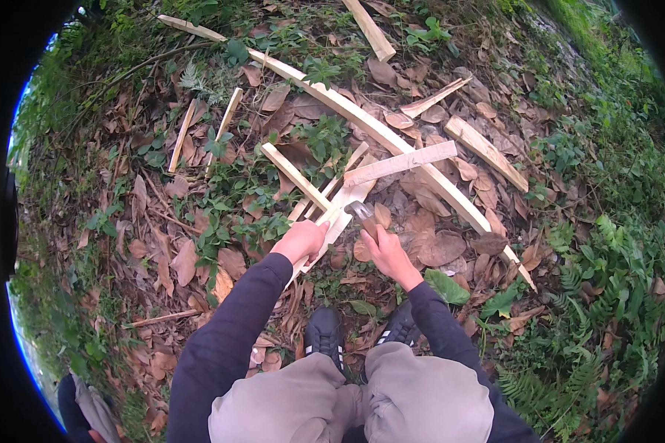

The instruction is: The person sits on the forest floor and uses a small axe to split thin wooden planks into smaller pieces. They repeatedly pick up planks, position them on the ground, and strike them with the axe to create kindling.

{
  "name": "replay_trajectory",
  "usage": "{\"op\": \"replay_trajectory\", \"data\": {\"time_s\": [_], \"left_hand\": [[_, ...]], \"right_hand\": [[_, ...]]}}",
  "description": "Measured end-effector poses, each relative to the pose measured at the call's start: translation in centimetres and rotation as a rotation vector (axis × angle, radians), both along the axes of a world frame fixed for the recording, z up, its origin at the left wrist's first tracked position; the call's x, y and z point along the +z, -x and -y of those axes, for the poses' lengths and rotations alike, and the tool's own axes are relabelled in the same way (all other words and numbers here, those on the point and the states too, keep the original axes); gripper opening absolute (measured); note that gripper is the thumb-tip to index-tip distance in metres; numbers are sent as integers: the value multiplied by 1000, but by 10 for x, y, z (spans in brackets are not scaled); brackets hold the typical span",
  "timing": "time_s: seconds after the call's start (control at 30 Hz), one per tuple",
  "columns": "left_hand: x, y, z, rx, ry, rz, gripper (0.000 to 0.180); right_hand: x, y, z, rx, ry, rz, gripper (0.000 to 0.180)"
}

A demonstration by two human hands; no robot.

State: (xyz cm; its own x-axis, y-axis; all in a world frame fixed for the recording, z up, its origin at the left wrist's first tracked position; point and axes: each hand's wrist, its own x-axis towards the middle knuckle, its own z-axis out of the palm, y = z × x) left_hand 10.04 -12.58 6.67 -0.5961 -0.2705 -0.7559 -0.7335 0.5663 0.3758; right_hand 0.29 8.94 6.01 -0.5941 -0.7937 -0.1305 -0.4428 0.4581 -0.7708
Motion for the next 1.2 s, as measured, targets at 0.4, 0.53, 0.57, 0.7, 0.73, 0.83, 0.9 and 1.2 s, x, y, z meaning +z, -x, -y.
{"op": "replay_trajectory", "data": {"time_s": [0.4, 0.53, 0.57, 0.7, 0.73, 0.83, 0.9, 1.2], "left_hand": [[8, 1, -6, -28, 12, 38, 67], [44, 3, -2, 26, -32, 139, 67], [37, 1, -1, -50, 11, 82, 68], [19, 4, -7, -29, 49, 8, 69], [20, 0, -9, 70, 26, 45, 69], [23, -3, 2, 31, -8, 64, 68], [7, -12, 2, 31, 46, 54, 68], [34, -9, 1, 186, -34, 158, 67]], "right_hand": [[-23, 1, 4, 0, -74, -191, 25], [12, -12, 6, -38, 125, -156, 27], [6, -11, 5, -21, 132, -197, 27], [-23, 7, -1, -31, -68, -196, 27], [-20, 5, -1, -36, -85, -190, 26], [-5, -3, 0, -90, 105, -167, 31], [2, -5, 4, -26, 199, -237, 32], [2, -20, 21, -56, 174, -197, 22]]}}
